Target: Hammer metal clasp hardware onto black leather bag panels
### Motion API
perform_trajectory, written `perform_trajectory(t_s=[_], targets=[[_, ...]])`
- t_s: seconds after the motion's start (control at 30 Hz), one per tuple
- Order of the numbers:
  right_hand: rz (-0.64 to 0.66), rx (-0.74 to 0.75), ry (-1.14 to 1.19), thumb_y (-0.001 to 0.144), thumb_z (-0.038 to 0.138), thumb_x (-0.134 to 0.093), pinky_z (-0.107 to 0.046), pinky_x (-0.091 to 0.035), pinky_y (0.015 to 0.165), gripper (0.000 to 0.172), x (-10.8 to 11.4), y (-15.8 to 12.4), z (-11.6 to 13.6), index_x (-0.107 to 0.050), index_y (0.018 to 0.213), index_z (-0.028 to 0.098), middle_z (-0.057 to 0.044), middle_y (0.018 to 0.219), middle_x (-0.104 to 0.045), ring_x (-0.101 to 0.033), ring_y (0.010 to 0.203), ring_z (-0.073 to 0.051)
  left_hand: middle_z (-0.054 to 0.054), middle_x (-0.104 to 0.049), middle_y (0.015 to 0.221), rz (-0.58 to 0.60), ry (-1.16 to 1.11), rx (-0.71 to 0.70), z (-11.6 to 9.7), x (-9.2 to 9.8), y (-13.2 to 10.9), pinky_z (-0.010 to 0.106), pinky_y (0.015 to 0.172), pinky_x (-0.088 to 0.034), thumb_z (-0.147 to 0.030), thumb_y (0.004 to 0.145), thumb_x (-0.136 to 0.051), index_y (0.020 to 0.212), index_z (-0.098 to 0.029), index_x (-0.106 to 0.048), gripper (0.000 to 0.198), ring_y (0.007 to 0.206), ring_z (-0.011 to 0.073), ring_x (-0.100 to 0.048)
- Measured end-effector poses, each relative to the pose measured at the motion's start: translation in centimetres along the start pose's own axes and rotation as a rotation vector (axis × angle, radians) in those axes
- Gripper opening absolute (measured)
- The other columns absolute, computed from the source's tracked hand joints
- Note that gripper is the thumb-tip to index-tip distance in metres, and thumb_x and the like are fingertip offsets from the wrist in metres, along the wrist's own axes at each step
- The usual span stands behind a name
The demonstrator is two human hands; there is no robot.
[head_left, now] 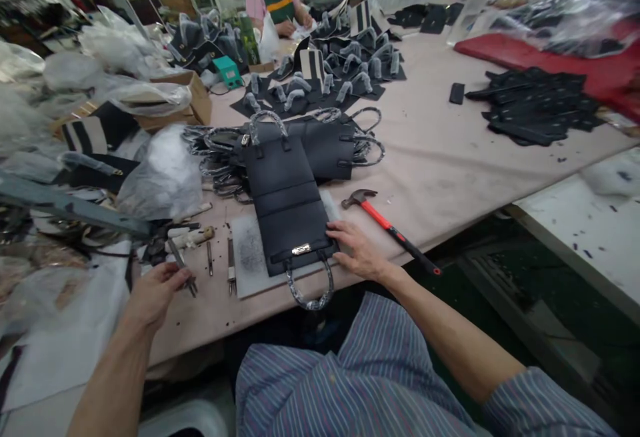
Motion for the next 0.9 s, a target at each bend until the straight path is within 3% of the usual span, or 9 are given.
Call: perform_trajectory(t_s=[0.1, 0.2, 0.33, 0.43, 0.6, 0.9], targets=[[-0.078, -0.002, 0.048, 0.093, 0.035, -0.061, -0.058, -0.034, 0.119, 0.045, -0.8, -0.2, -0.2, -0.059, 0.136, 0.022, -0.013, 0.147, -0.052, -0.044, 0.14, -0.032, 0.0, -0.076, 0.082, 0.075, -0.164, 0.038, -2.6, -4.4, -2.6, 0.033, 0.074, -0.056, -0.051, 0.06, -0.09, 0.083, -0.021, -0.069, 0.044, 0.078, 0.0205, -0.067], [-0.114, -0.009, 0.071, 0.093, 0.036, -0.062, -0.058, -0.033, 0.119, 0.046, -1.0, -0.3, -0.3, -0.058, 0.137, 0.022, -0.013, 0.148, -0.052, -0.043, 0.14, -0.032, 0.004, -0.076, 0.089, 0.133, -0.346, -0.029, -5.9, -10.8, -5.1, 0.034, 0.079, -0.059, -0.05, 0.065, -0.089, 0.091, -0.018, -0.064, 0.048, 0.082, 0.0213, -0.072], [-0.135, -0.005, 0.084, 0.094, 0.037, -0.06, -0.058, -0.035, 0.119, 0.042, -0.8, -0.3, -0.1, -0.06, 0.134, 0.023, -0.013, 0.147, -0.052, -0.044, 0.14, -0.032, 0.007, -0.075, 0.103, 0.267, -0.414, -0.135, -8.9, -19.0, -7.4, 0.036, 0.083, -0.06, -0.045, 0.078, -0.08, 0.098, -0.019, -0.057, 0.039, 0.092, 0.0233, -0.075], [-0.163, 0.005, 0.08, 0.095, 0.034, -0.057, -0.057, -0.035, 0.119, 0.039, -0.6, -0.2, 0.1, -0.061, 0.131, 0.021, -0.014, 0.145, -0.054, -0.045, 0.139, -0.031, 0.008, -0.074, 0.11, 0.362, -0.372, -0.198, -10.0, -23.1, -8.3, 0.039, 0.093, -0.059, -0.038, 0.085, -0.073, 0.1, -0.019, -0.057, 0.028, 0.098, 0.0225, -0.075], [-0.187, 0.012, 0.094, 0.091, 0.028, -0.058, -0.058, -0.035, 0.118, 0.04, -0.7, -0.1, 0.0, -0.06, 0.13, 0.021, -0.013, 0.143, -0.055, -0.047, 0.137, -0.031, 0.008, -0.073, 0.114, 0.452, -0.267, -0.233, -9.3, -26.0, -8.7, 0.038, 0.097, -0.057, -0.03, 0.089, -0.067, 0.101, -0.02, -0.06, 0.017, 0.105, 0.0221, -0.072], [-0.22, 0.032, 0.096, 0.088, 0.025, -0.061, -0.06, -0.037, 0.116, 0.042, -0.6, -0.1, -0.4, -0.059, 0.13, 0.022, -0.013, 0.141, -0.057, -0.05, 0.134, -0.032, 0.005, -0.075, 0.11, 0.465, -0.118, -0.467, -9.3, -26.3, -8.8, 0.038, 0.101, -0.054, -0.019, 0.09, -0.066, 0.095, -0.02, -0.063, 0.005, 0.106, 0.0193, -0.07]])
Point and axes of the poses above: each hand's wrist, its own y-axis towards the middle knuckle, its own x-axis out of the back of the hand, z = x × y, the point moved 4 cm from there along y, towards the middle knuckle
